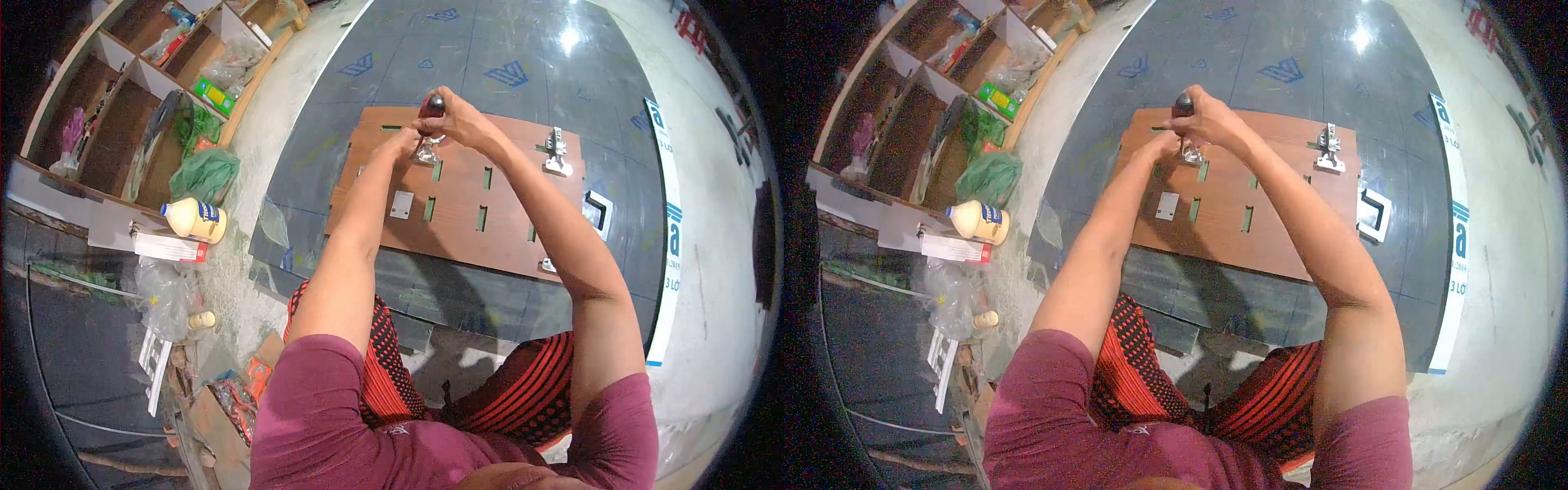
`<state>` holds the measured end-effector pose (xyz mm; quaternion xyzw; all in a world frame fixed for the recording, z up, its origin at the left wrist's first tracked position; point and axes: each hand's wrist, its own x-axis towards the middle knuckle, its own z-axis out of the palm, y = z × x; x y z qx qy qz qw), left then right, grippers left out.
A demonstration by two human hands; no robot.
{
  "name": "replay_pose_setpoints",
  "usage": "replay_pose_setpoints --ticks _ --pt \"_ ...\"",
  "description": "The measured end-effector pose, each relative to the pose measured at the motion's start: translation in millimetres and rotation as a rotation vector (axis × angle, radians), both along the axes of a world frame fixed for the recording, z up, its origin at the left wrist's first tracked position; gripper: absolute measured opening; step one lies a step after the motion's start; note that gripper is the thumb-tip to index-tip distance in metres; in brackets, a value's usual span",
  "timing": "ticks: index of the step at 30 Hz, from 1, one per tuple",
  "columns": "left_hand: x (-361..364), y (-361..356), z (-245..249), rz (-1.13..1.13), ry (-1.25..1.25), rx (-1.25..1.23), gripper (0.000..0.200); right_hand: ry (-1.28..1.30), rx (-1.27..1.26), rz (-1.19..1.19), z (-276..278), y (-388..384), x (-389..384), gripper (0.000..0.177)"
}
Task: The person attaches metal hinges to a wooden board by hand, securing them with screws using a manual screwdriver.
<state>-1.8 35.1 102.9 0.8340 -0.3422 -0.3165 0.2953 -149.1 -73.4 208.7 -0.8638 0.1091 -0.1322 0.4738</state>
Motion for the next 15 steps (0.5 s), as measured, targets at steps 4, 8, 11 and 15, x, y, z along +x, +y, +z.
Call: replay_pose_setpoints --ticks 4,8,11,15 --pt "9 -1 -17 -0.002 0.241 -0.246 0.030 -0.102 0.294 0.293 -8 -7 4 0.048" --pt "10 -6 -20 0.066 0.350 -0.327 0.030 -0.073 -0.261 0.016 1 -1 -1 0.042" --pt "11 -9 -21 0.075 0.361 -0.327 0.030 -0.076 -0.058 -0.015 -8 -1 3 0.040" --pt "12 -10 -21 0.090 0.380 -0.334 0.030 -0.185 0.179 0.216 -18 -8 9 0.046"
